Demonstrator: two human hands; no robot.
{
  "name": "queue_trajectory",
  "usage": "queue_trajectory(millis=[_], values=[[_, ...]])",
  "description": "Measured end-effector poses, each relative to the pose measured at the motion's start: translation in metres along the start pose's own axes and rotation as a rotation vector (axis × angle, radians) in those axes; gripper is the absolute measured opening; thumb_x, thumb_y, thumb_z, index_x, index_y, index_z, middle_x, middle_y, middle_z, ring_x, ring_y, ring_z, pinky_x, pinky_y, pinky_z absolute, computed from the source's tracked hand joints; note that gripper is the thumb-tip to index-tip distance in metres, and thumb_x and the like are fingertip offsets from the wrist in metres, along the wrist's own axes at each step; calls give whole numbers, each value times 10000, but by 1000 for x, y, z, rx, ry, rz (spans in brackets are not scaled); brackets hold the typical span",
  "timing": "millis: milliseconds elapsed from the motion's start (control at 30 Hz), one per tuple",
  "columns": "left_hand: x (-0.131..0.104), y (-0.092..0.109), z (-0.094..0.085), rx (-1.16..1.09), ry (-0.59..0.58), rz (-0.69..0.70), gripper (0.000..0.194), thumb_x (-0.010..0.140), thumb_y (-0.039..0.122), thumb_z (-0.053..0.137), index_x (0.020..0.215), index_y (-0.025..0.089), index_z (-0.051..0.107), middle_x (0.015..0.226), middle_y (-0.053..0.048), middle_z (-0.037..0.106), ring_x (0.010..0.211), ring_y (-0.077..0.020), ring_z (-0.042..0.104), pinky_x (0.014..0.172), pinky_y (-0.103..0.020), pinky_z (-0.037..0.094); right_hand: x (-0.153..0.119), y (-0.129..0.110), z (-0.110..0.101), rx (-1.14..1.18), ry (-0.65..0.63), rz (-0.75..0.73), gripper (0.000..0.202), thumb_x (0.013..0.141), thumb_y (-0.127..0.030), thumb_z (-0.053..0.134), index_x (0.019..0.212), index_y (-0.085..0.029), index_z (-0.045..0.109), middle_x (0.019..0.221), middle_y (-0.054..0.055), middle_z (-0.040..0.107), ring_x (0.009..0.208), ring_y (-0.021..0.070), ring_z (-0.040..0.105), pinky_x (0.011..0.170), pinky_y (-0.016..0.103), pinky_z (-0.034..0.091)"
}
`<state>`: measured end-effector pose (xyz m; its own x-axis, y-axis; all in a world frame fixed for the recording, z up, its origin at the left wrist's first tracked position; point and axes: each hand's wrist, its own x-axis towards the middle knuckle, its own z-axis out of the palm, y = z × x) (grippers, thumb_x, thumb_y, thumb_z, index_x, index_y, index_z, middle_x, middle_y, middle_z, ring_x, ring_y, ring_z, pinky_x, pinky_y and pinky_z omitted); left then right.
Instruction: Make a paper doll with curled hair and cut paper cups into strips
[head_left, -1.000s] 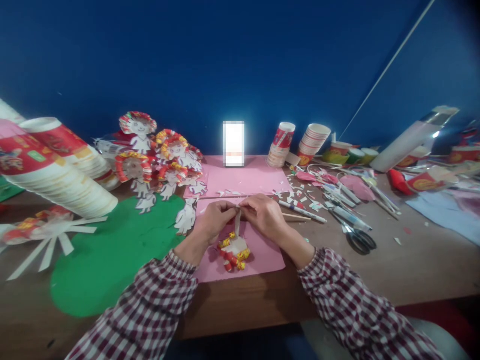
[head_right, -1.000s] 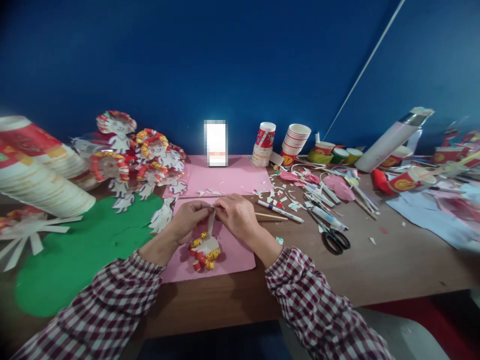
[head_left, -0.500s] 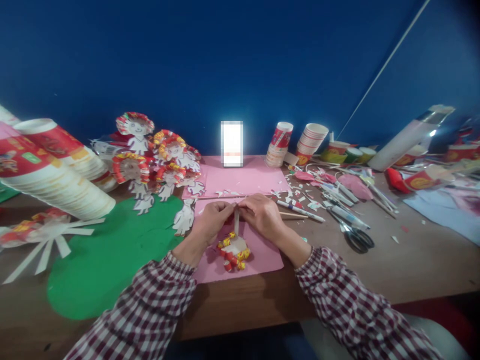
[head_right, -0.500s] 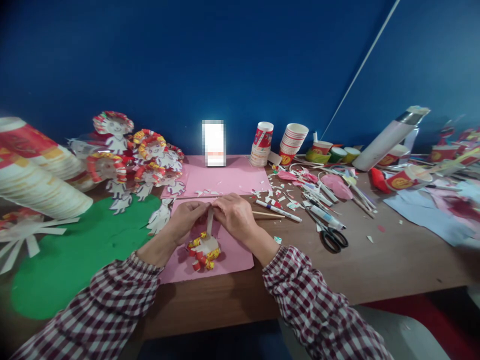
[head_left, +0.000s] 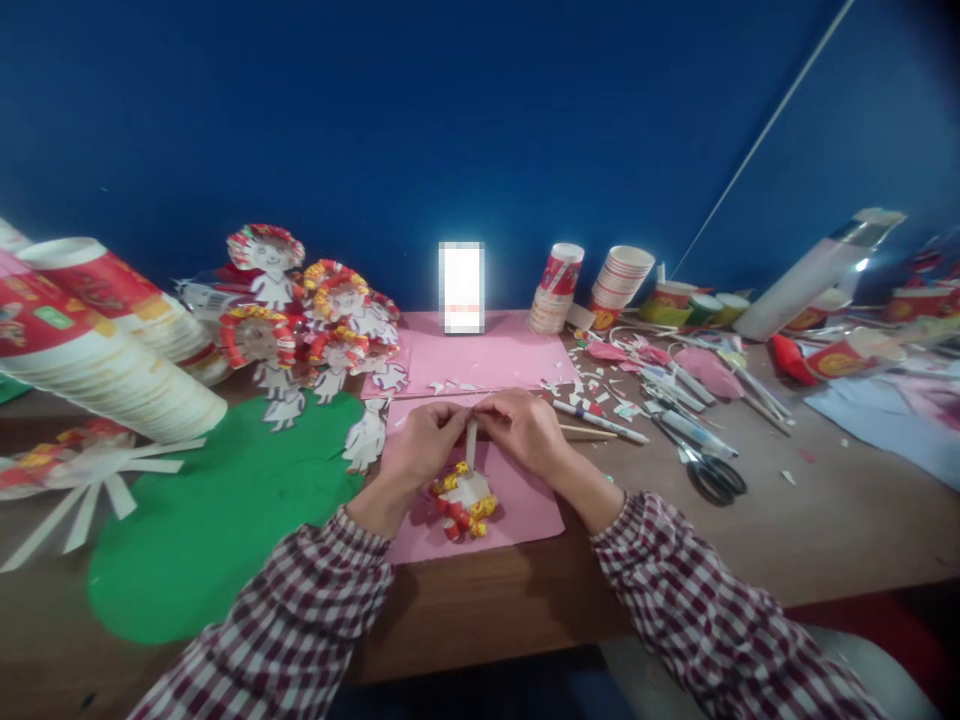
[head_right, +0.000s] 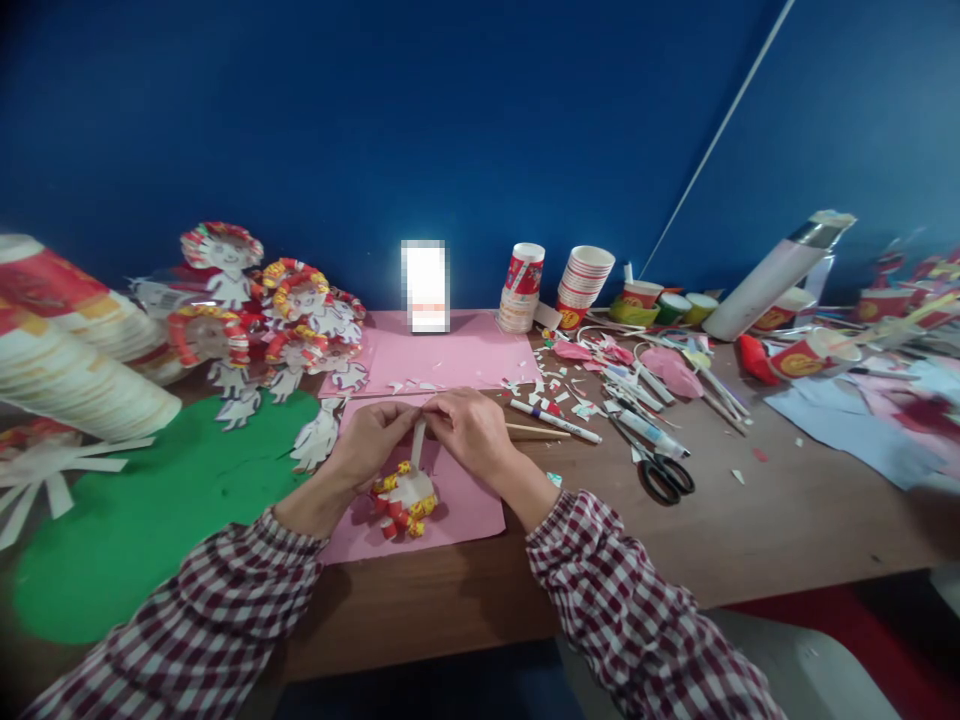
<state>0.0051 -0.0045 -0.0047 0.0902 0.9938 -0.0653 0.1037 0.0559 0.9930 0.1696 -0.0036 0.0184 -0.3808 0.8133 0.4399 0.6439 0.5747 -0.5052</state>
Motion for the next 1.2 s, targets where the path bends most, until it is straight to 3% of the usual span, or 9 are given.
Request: queue_trajectory(millis=[433, 733, 1200], values=[[0, 3, -1, -36, -4, 14, 300, 686, 412, 671, 765, 124, 692, 687, -42, 662, 627, -135, 571, 589, -232, 438, 0, -1, -2, -3, -23, 17, 146, 829, -189, 597, 947, -220, 678, 917, 32, 702, 861, 167, 621, 752, 263, 445], [1, 5, -2, 40, -9, 89, 212, 709, 301, 641, 799, 117, 693, 750, -53, 681, 699, -146, 596, 654, -246, 459, 0, 3, 3, 36, -7, -16, 148, 831, -197, 598, 958, -217, 672, 906, 30, 700, 851, 161, 621, 769, 260, 439], [2, 2, -4, 83, -2, 133, 212, 730, 306, 631, 829, 141, 719, 806, -56, 715, 745, -171, 631, 687, -263, 478, 1, 4, 3, -28, 22, -9, 37, 810, -209, 621, 825, -190, 650, 812, 25, 686, 756, 150, 597, 707, 241, 408]])
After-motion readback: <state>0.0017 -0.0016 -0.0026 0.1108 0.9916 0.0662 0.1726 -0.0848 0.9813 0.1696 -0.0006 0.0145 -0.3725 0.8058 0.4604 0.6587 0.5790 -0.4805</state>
